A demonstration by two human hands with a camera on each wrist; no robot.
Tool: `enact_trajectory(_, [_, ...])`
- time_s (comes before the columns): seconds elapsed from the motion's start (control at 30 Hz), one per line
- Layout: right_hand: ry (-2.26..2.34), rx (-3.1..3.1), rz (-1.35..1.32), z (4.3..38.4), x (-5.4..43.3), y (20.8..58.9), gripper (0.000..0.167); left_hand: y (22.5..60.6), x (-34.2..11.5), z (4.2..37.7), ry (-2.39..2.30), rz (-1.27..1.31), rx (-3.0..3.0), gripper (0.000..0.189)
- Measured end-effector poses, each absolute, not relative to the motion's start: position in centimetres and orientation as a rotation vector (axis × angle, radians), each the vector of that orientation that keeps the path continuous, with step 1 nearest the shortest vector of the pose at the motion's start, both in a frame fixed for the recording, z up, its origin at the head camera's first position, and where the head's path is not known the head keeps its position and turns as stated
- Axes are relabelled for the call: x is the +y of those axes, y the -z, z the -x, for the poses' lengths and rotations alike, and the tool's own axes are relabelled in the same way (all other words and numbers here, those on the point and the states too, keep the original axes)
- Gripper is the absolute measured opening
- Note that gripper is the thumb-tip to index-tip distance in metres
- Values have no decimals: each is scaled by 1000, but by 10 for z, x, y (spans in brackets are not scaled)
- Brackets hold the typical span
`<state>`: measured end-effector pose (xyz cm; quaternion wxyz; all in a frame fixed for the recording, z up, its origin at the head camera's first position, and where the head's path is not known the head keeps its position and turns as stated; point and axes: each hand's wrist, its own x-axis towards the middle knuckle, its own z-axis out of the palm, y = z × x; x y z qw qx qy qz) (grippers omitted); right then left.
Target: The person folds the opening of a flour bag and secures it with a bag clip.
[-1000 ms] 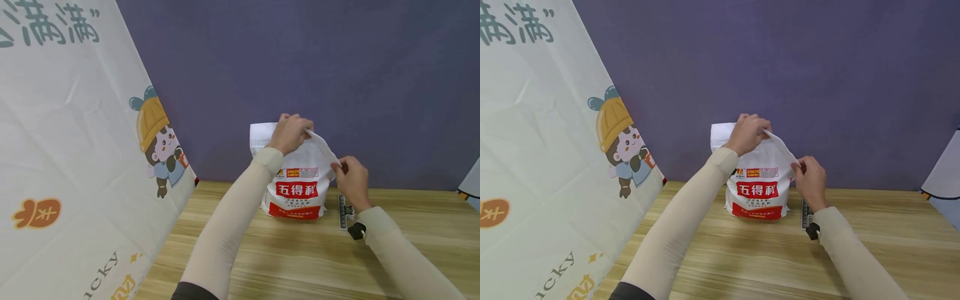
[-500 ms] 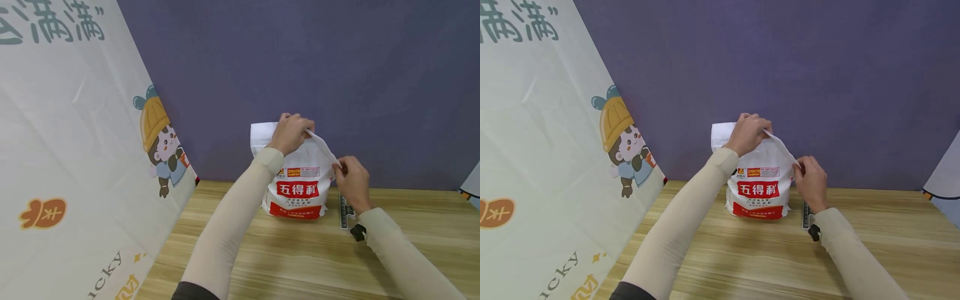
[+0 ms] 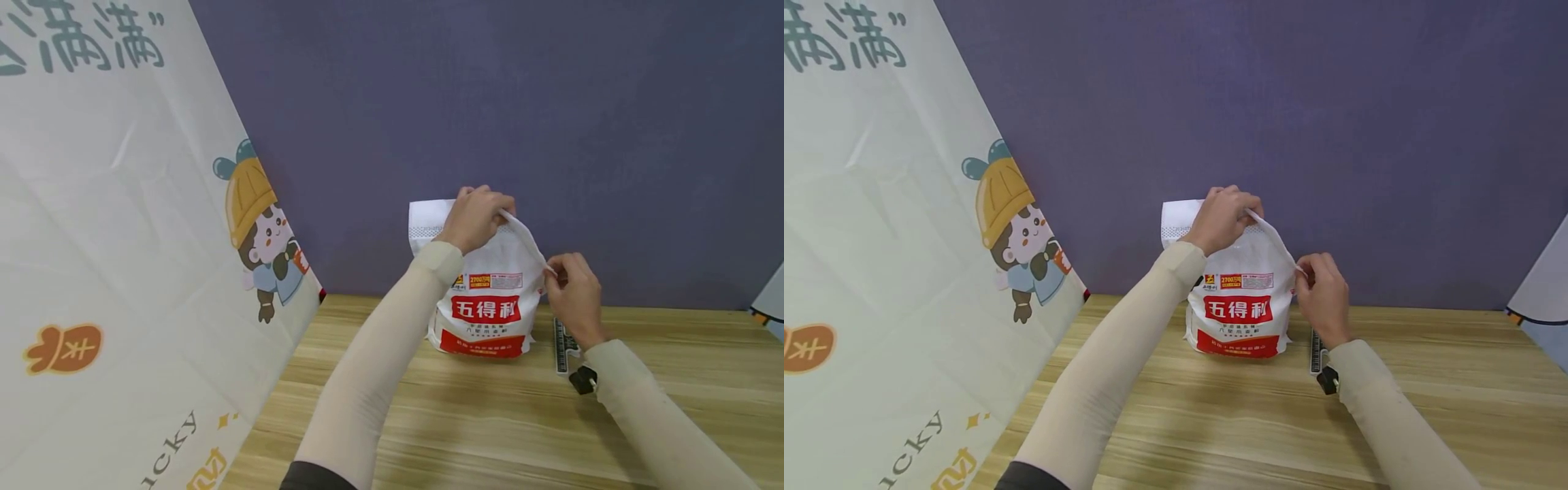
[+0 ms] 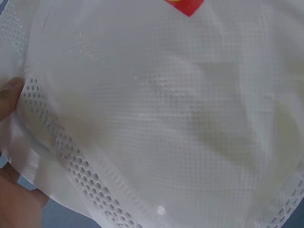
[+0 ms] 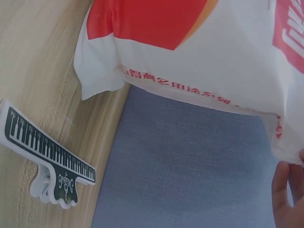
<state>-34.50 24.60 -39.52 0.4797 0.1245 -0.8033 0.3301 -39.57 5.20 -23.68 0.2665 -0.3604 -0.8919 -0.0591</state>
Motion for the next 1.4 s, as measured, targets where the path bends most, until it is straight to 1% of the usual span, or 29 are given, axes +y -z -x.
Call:
enact_trajectory(0.13, [-856,-1957,-334,352,251,397,15,238,54,400,190,979,-2411,17])
enact_trajectory(0.4, [-929,-2036,-323,360,261,400,13,239,59,410,204,974,-2402,16])
enact_trajectory(0.57, [-952,-2091,-285,349,259,402,14,239,57,405,237,994,-2405,19])
enact_trajectory(0.77, [-1036,-2150,-271,336,257,407,17,239,53,397,280,999,-2424,34])
enact_trajectory(0.9, [-1071,-2164,-255,327,254,408,17,240,51,393,289,1007,-2426,37])
enact_trajectory(1.13, [-1062,-2105,-251,324,246,406,16,239,46,390,295,1016,-2449,39])
enact_trajectory(1.4, [-1094,-2026,-217,325,239,403,21,235,40,380,225,1067,-2519,46])
